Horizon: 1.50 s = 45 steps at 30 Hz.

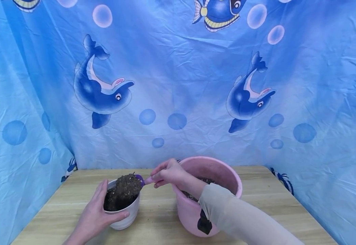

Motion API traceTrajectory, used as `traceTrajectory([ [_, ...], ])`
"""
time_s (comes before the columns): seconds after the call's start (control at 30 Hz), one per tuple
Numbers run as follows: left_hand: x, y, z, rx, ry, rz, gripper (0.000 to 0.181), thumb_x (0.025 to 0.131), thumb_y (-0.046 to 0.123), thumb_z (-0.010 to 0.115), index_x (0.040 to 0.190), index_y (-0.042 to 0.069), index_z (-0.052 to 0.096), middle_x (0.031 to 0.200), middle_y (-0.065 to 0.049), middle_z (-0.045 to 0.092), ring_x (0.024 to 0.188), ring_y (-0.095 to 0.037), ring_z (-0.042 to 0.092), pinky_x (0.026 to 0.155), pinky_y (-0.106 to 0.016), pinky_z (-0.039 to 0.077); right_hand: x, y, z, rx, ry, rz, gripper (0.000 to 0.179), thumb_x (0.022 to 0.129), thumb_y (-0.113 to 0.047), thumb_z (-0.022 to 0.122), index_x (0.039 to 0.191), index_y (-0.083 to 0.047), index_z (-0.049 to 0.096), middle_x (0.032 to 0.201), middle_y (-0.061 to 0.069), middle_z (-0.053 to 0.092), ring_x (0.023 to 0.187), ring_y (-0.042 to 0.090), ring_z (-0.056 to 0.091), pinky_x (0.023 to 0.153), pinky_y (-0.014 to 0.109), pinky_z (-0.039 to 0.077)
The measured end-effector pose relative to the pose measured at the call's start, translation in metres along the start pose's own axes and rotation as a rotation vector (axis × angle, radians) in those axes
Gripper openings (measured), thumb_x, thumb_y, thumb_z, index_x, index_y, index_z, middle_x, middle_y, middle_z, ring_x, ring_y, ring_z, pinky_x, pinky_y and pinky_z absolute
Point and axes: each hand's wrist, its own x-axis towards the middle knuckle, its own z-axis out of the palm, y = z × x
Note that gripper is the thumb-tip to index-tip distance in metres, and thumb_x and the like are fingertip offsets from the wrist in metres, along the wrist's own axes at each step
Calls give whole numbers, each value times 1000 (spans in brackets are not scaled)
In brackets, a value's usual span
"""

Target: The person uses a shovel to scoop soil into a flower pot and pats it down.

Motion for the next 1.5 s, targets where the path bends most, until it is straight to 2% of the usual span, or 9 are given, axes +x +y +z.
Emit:
traceTrajectory([
  [0.17,2,-1,0,12,-6,-5,136,63,59,82,153,1,-1,153,-33,13,133,-56,24,101,-71,28,-1,1,2,-35,12,-33,12,81,7,69,92,9,70,85,16,72,72,32,71,68,33,60],
  [0.27,2,0,0,22,-21,-23,137,63,61,81,153,0,-2,153,-33,13,133,-56,24,101,-71,28,-1,2,4,-43,17,-39,12,81,6,70,92,9,70,85,17,72,71,32,71,68,34,60],
  [0.4,1,0,1,18,-14,-18,137,62,60,82,153,1,-2,153,-33,13,132,-56,25,101,-71,28,-1,2,4,-53,10,-28,13,81,4,71,93,9,70,84,18,72,67,27,71,67,34,60],
  [0.57,1,-1,1,14,-5,-1,136,63,59,82,154,3,-3,153,-33,13,132,-56,25,100,-71,28,-2,-1,6,-64,5,-13,11,80,5,70,91,9,70,81,19,72,68,30,71,65,34,60],
  [0.77,1,-2,0,25,-9,-4,136,63,60,81,153,2,-3,153,-32,13,132,-56,25,100,-71,29,0,-5,8,-110,18,25,9,81,6,66,89,8,71,77,13,71,64,28,71,63,32,60],
  [0.97,2,-2,1,36,-10,-12,137,62,62,80,153,1,-2,153,-33,14,132,-55,26,100,-71,29,2,-8,5,-145,-15,55,6,82,3,67,85,4,71,77,13,71,62,27,70,60,34,60],
  [1.2,2,0,1,24,6,3,137,62,62,81,153,1,1,153,-32,16,133,-54,26,101,-69,30,4,-18,3,-244,-72,81,9,82,1,67,88,4,72,75,13,71,62,26,69,58,37,60],
  [1.33,2,0,0,15,3,-1,137,62,62,81,154,2,-1,153,-32,15,133,-54,25,102,-70,28,4,-30,6,-330,-100,56,8,80,2,65,81,1,73,70,14,70,57,26,68,55,36,59],
  [1.5,1,-1,1,15,-19,-26,138,62,63,80,154,3,-4,154,-31,12,134,-54,24,103,-69,27,4,-43,9,-417,-142,65,11,79,1,64,76,-2,74,70,17,71,52,24,65,55,37,59],
])
